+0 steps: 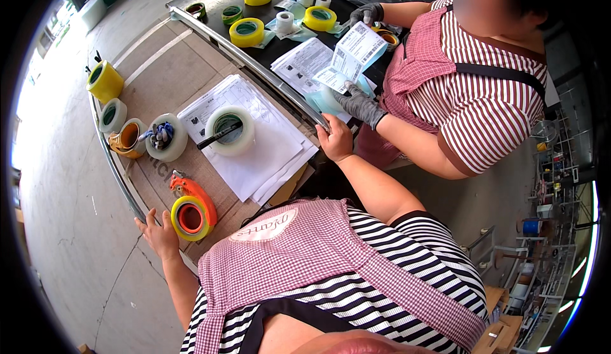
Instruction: The person assembles a cardboard box, seals the bottom with a tape dispenser, and then handles a set of labels at a workbench.
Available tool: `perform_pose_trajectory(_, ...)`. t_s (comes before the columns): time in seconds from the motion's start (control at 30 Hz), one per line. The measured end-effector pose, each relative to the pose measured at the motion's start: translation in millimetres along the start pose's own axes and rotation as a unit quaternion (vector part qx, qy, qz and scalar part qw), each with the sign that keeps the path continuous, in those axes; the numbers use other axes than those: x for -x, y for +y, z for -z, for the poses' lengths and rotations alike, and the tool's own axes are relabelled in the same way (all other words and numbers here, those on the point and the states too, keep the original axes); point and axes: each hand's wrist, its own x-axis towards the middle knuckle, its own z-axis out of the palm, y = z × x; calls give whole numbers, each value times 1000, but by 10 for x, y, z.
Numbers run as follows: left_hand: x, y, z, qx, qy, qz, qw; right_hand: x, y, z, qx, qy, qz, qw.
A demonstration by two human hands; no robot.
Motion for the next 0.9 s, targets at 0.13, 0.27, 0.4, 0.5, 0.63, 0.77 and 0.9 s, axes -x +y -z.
perform_pose_trajectory(0.13, 2, 3, -3, 0, 2, 1, 1000, -3, -8, 5, -2, -1, 0, 1000)
perform_pose_trajectory(0.27, 13, 39, 13, -4, -2, 8, 1000, 6, 0, 3, 3, -4, -7, 1000)
perform_pose_trajectory(0.4, -1, 18, -13, -4, 0, 3, 1000, 31, 43, -32, -2, -4, -11, 1000)
perform_pose_trajectory(0.5, 0, 21, -11, -6, 1, 6, 1000, 41, 55, -50, -3, -11, -18, 1000)
perform_pose_trajectory(0.63, -7, 7, -25, -3, 1, 0, 1000, 30, 25, -32, -2, -5, -12, 1000)
perform_pose_trajectory(0.77, 1, 41, -5, -7, -6, 5, 1000, 28, 52, -39, -8, 2, -4, 1000)
perform_pose_trajectory(0.9, -11, -20, -21, -10, -1, 0, 1000, 22, 27, -26, -8, -1, -4, 1000)
